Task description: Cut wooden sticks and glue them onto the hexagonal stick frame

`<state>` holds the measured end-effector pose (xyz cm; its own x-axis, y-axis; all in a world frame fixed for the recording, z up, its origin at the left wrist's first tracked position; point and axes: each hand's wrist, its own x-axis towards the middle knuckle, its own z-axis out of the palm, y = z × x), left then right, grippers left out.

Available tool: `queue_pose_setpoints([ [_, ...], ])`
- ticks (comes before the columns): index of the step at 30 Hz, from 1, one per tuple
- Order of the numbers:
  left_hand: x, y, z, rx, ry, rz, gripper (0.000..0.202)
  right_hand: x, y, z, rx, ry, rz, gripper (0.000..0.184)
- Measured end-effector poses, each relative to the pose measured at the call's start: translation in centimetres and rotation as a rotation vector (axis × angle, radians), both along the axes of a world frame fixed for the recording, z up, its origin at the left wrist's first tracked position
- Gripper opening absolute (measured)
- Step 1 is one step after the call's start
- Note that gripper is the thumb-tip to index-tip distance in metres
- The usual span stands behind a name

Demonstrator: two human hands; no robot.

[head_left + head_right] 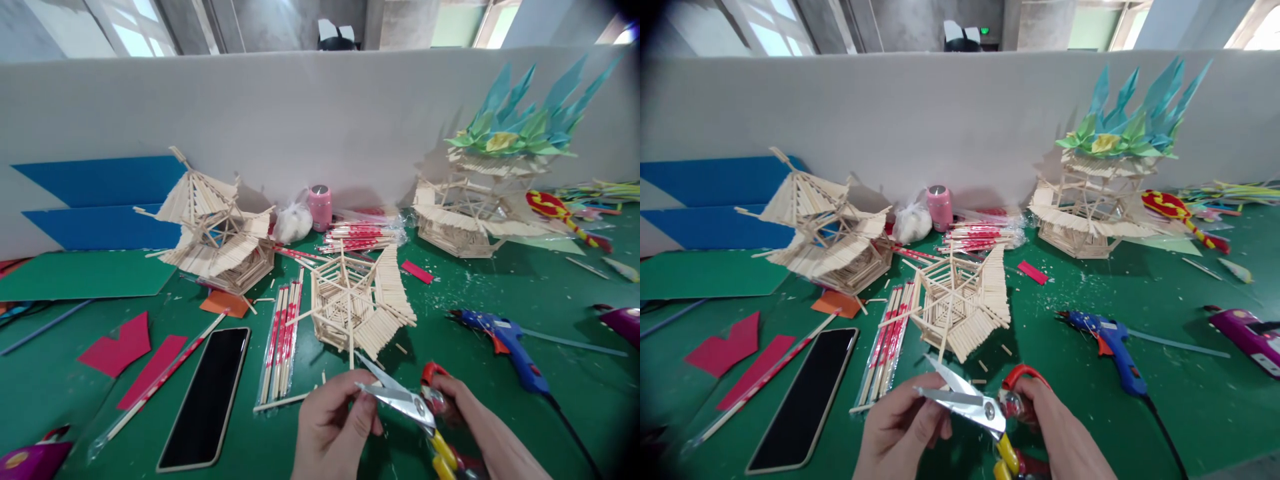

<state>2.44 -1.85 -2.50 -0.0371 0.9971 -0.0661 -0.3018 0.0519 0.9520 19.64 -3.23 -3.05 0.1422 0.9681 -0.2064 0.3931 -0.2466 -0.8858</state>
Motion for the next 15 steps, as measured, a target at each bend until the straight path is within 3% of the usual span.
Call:
queue_pose_setpoints([
  [4, 0.0, 0.0, -0.3, 0.035, 0.03, 0.034, 0.009, -0.6, 0.2, -1.3, 0.054, 0.045, -0.116, 0.009],
  [8, -0.2, -0.1, -0.7, 0.061, 0.07, 0.053, 0.008, -1.1, 0.6, -2.5, 0.045, 0.054, -0.132, 0.022],
  [15, -0.5, 0.0, 0.0, 0.166, 0.221, 0.003, 0.011, -1.1, -0.2, -2.0, 0.017, 0.023, -0.104, 0.017],
])
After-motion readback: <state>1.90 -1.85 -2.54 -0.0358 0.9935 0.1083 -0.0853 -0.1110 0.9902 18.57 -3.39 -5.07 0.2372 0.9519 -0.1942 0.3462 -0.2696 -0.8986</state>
